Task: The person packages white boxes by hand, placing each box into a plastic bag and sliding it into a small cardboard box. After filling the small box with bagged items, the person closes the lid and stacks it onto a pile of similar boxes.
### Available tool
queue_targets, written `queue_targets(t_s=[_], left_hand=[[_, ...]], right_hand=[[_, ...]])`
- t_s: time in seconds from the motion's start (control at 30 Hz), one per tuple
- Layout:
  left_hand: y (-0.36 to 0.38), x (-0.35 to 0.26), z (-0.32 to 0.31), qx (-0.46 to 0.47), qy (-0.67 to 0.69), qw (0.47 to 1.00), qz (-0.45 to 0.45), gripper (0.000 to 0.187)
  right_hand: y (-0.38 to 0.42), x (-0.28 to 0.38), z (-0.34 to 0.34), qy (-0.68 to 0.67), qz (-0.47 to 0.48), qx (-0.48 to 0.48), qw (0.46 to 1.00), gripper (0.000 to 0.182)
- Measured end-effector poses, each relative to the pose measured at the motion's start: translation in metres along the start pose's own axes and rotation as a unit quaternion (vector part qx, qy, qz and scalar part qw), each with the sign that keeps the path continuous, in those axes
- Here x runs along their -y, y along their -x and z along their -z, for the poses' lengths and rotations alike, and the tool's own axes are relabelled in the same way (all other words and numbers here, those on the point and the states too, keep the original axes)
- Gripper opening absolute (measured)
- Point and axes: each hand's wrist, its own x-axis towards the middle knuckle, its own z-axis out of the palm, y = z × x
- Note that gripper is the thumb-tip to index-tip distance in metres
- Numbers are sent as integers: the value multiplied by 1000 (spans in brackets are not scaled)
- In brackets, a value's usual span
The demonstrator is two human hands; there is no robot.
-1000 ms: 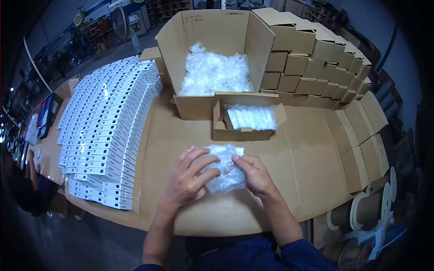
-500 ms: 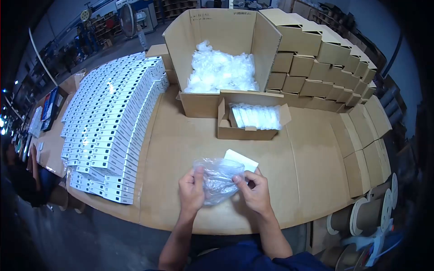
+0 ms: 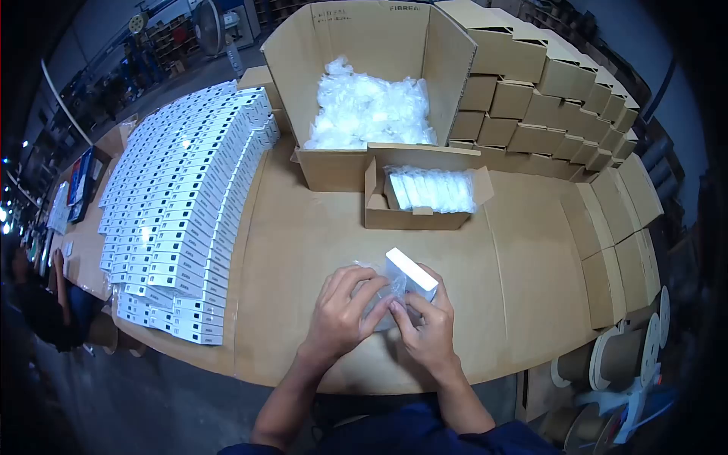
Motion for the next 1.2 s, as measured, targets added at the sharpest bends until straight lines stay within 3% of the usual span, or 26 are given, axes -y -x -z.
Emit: queue_targets(t_s=[0.13, 0.23, 0.33, 0.43, 0.53, 0.63, 0.67, 0.77, 0.8, 0.9, 1.0, 1.1, 1.13, 1.2], left_hand=[[-6, 1, -5, 21, 78, 995, 62, 25], [-5, 11, -6, 52, 108, 992, 35, 22], [-5, 16, -12, 25, 96, 995, 8, 18], [4, 21, -22, -14, 81, 993, 87, 14], [3, 23, -18, -26, 61, 994, 89, 9], [3, 26, -15, -122, 153, 966, 170, 6], [21, 39, -14, -119, 283, 905, 294, 24], [21, 62, -25, -283, 358, 881, 125, 57], [29, 55, -23, -240, 425, 855, 175, 78], [47, 29, -28, -92, 602, 735, 299, 88], [56, 16, -40, 10, 569, 746, 346, 88], [52, 7, -45, 9, 538, 744, 396, 79], [53, 8, -49, -15, 526, 763, 376, 71], [54, 8, -47, -20, 497, 787, 366, 67]], right_hand=[[1, -3, 2, 23, 22, 17, 999, 16], [0, -5, 5, 54, 31, 36, 997, 16], [0, -7, 6, 47, 18, 36, 998, 14], [-1, -12, 7, 41, -6, 42, 998, 12], [-1, -12, 9, 3, -48, 41, 998, 11], [5, -19, 7, -1, -81, 22, 996, 11], [8, -20, 6, 2, -99, 9, 995, 12], [14, -29, 4, -20, -155, -11, 988, 14], [17, -33, 2, -28, -143, -22, 989, 17], [18, -33, -1, -49, -129, -52, 989, 18], [22, -39, -9, -63, -125, -55, 989, 20], [22, -34, -8, -72, -145, -14, 987, 20], [19, -36, -10, -74, -90, -26, 993, 17], [13, -33, 1, -121, -131, -66, 982, 15]])
